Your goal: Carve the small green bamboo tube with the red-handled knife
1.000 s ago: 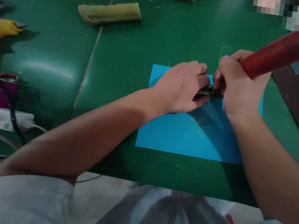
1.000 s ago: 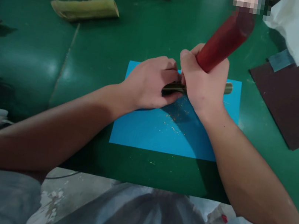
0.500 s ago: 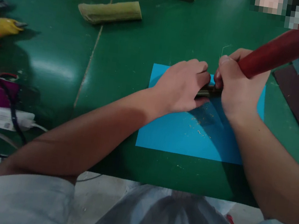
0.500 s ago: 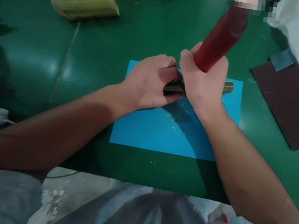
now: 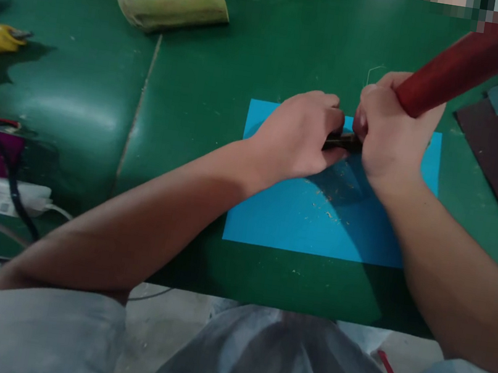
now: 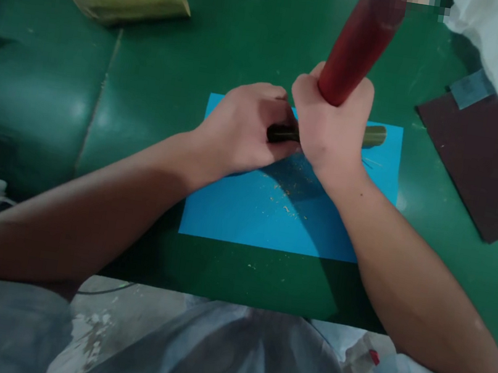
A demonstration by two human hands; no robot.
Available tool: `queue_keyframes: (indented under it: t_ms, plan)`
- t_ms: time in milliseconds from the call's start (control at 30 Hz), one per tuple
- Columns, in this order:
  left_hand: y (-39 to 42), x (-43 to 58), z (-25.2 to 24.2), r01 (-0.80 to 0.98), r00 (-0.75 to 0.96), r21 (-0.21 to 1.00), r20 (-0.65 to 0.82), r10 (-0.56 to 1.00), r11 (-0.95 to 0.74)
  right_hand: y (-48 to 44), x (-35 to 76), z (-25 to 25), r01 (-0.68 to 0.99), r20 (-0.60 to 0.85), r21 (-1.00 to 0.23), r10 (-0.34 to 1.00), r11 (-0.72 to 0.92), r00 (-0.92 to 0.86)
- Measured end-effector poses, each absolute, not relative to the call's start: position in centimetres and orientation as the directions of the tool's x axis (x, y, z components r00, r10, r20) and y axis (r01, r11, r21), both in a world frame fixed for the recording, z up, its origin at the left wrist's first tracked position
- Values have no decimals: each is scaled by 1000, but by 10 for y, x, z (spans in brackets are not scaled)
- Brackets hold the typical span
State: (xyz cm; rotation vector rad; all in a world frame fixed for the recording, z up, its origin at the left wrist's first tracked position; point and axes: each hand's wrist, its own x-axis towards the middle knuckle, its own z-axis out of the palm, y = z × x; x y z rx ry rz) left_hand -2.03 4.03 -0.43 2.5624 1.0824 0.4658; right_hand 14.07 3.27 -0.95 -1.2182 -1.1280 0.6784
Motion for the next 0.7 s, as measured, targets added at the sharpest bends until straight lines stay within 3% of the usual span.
queue_keyframes:
  t_ms: [167, 433, 700]
  plan:
    - [41, -21, -8, 616, 665, 422, 173, 726, -665, 31, 143, -3, 28, 276, -959, 903, 283, 329]
    - [38, -16, -2, 668, 661, 382, 91, 745, -639, 34, 141, 4, -56, 226, -958, 863, 280, 452]
    - [40, -18, -8, 645, 655, 413, 137, 743, -644, 38, 142, 4, 30, 172, -984, 906, 174, 387]
